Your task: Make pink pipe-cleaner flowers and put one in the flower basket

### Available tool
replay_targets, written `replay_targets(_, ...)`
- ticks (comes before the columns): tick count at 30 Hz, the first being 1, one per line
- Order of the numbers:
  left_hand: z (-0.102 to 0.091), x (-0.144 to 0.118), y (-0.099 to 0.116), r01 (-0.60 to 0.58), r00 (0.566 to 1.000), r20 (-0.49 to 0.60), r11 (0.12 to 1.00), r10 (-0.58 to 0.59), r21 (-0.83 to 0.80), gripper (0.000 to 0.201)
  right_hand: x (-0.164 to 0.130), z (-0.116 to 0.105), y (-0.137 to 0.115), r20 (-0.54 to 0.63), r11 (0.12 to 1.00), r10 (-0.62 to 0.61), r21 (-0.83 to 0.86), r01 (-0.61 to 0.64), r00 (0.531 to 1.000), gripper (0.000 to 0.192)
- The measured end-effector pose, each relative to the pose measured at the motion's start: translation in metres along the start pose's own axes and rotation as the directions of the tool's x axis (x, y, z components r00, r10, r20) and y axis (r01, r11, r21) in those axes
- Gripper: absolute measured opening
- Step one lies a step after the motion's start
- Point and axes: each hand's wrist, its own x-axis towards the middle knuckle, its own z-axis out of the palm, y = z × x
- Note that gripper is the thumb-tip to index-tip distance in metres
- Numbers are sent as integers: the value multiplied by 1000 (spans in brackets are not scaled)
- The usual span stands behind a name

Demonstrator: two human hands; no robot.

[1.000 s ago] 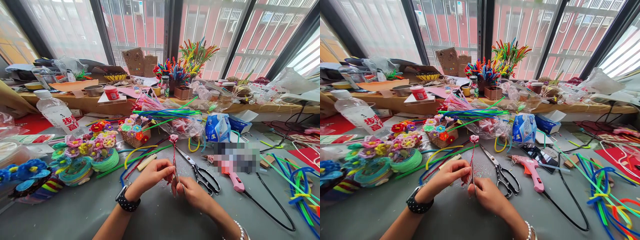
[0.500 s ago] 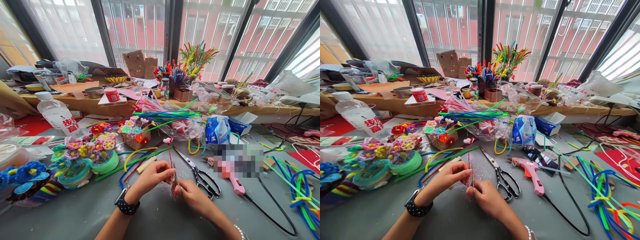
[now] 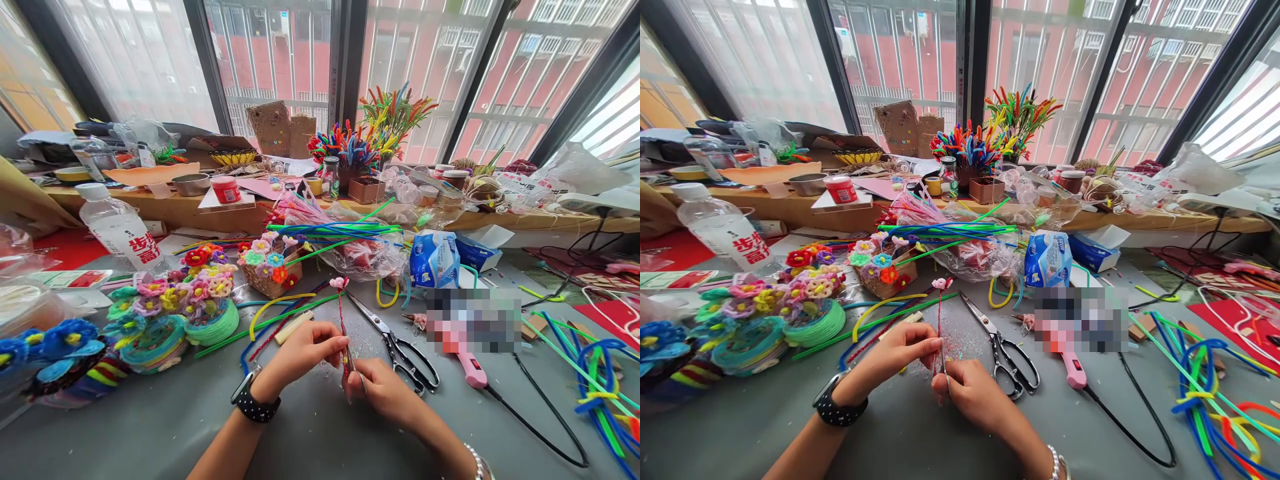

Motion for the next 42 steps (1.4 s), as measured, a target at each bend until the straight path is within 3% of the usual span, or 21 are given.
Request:
replay_targets(11, 0, 4, -3, 14, 999, -43, 997, -11, 75, 32, 4, 5, 3, -109, 995, 94, 27, -91, 990, 66)
replay_targets(22, -3, 4, -5, -33, 999, -21, 998, 34, 50, 33, 2, 1, 5, -9, 997, 48, -61, -49, 999, 72)
replay_targets(30, -2, 1, -4, -31, 999, -34, 995, 35, 93, 32, 1, 2, 4, 0, 995, 50, -88, -50, 999, 69)
replay_targets(37, -4, 3, -6, -18, 996, -79, 993, 27, 118, 33, 5, 9, 4, -111, 992, 116, -29, -120, 987, 68)
replay_targets(42, -5, 3, -7, -18, 996, -85, 995, 26, 97, 32, 7, 11, 6, -128, 991, 135, 22, -134, 983, 65)
